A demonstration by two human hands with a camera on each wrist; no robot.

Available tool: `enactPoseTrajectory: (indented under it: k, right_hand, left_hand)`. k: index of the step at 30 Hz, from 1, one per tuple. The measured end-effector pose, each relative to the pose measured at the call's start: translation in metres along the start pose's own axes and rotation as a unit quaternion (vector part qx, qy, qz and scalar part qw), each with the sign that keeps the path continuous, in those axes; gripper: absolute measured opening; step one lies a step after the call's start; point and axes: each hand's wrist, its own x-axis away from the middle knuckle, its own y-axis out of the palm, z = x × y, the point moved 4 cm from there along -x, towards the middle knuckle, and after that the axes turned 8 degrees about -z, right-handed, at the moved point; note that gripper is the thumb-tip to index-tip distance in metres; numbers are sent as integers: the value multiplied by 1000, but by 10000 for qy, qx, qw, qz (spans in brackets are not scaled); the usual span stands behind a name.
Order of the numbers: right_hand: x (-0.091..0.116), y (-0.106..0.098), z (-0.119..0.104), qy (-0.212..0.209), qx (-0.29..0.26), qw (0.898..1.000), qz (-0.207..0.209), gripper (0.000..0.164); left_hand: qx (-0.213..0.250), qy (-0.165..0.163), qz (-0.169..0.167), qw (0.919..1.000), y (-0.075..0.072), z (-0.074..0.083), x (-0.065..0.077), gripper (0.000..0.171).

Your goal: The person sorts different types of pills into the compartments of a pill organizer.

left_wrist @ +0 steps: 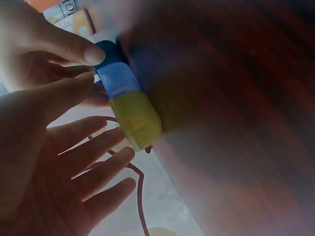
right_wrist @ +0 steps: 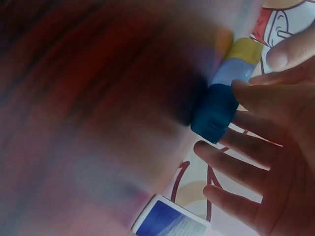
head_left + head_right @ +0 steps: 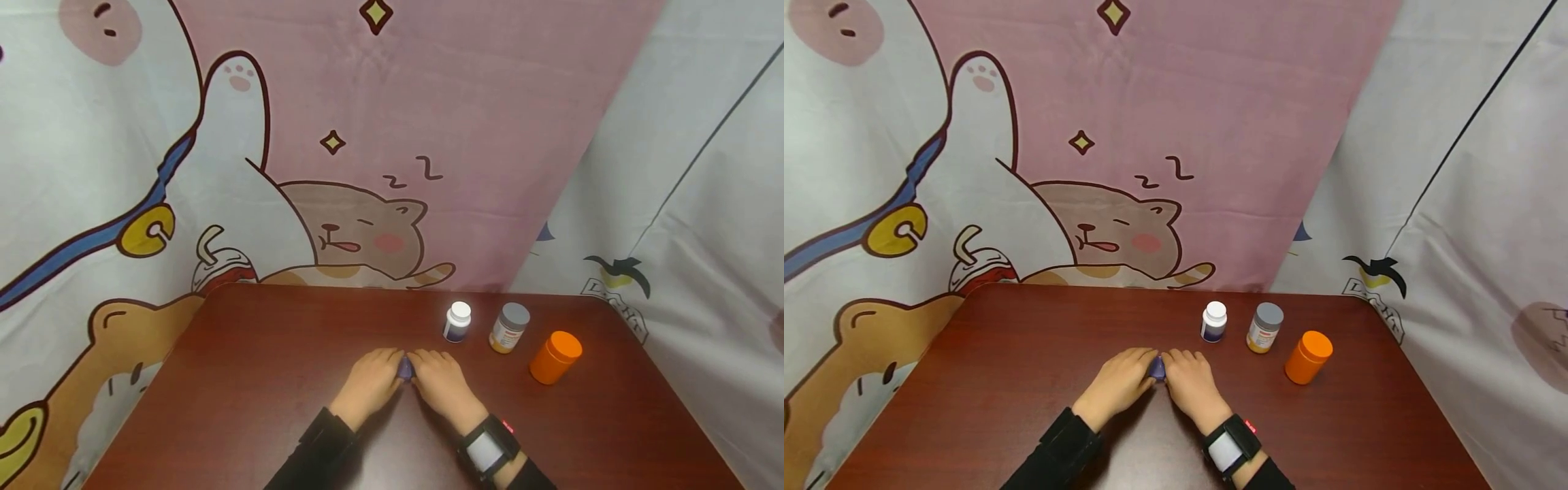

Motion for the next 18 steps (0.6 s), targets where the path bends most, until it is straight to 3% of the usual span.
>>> enactPoseTrajectory:
  k: [4,9,18]
  right_hand:
    - [-2,3,1,-32,15,10000,70,35]
    - [-2,3,3,-73,-120,9999,102,34]
    - [-4,0,8,-153,-428,9989,-77,31]
  left_hand:
    - [-4,33,109,9999,1,2,-8,30]
    - [76,53,-30,10000,3,2,-16,20]
    - [338,-201,-401,9984,11,-4,-22,30]
